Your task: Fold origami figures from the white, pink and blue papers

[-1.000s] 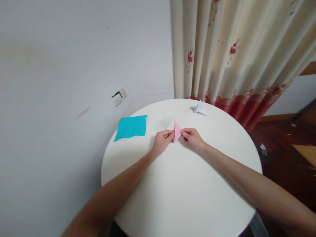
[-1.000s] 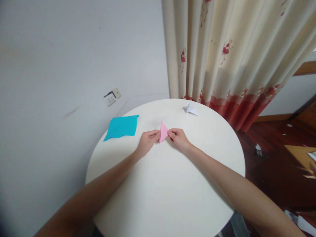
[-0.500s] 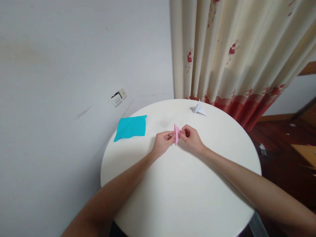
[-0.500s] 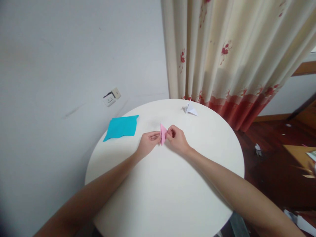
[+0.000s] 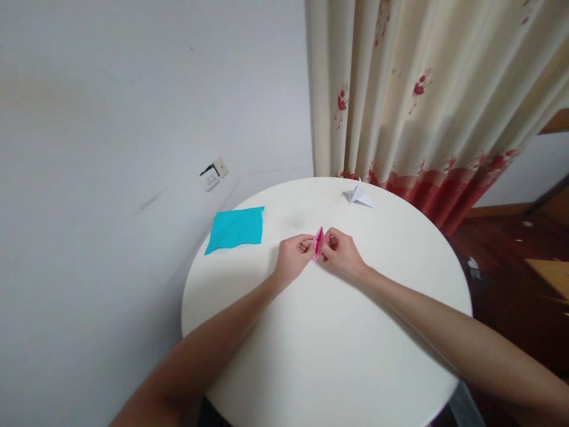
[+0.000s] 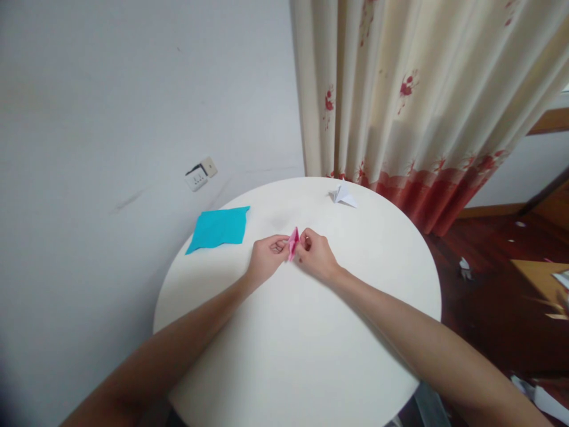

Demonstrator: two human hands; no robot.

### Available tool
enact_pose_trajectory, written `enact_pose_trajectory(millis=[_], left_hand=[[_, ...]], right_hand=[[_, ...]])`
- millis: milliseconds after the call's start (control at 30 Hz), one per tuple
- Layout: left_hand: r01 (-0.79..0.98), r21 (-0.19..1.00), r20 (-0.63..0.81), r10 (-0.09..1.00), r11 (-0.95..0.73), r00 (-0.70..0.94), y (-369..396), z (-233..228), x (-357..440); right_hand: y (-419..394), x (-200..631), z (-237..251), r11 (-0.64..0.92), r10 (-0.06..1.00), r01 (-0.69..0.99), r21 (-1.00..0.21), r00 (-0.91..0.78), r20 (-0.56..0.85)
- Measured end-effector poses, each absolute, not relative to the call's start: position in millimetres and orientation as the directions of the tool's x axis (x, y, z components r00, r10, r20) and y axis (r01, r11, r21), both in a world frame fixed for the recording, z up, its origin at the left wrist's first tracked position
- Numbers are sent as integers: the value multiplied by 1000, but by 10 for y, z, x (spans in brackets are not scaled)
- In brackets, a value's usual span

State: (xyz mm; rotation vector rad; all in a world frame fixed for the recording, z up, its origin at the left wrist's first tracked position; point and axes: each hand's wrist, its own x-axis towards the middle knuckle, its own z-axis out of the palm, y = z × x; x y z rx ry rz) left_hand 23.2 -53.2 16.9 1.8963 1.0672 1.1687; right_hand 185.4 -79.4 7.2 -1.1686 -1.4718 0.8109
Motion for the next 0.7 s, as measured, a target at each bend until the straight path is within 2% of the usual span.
enact_pose_trajectory(millis=[167,267,433,567,700], left_hand=[[194,925,279,930,-327,241,-499,103,231],[38,976,194,942,-212,272,-480,93,239],[-120,985,154,950,-125,272,-466,179,239],[-208,974,145,951,-89,273,-475,220,228],[-212,973,145,951,-88,272,-498,228,229]], right_hand=[[-802,1866,99,242,969,137,-961,17,246],[-779,1876,111,271,960,112,-956,34,276],[-745,1901,123,350,936,24,-936,34,351],[-785,1925,179,397,918,31,-917,16,397],[-809,1933,201,458,888,123,-881,-18,459]])
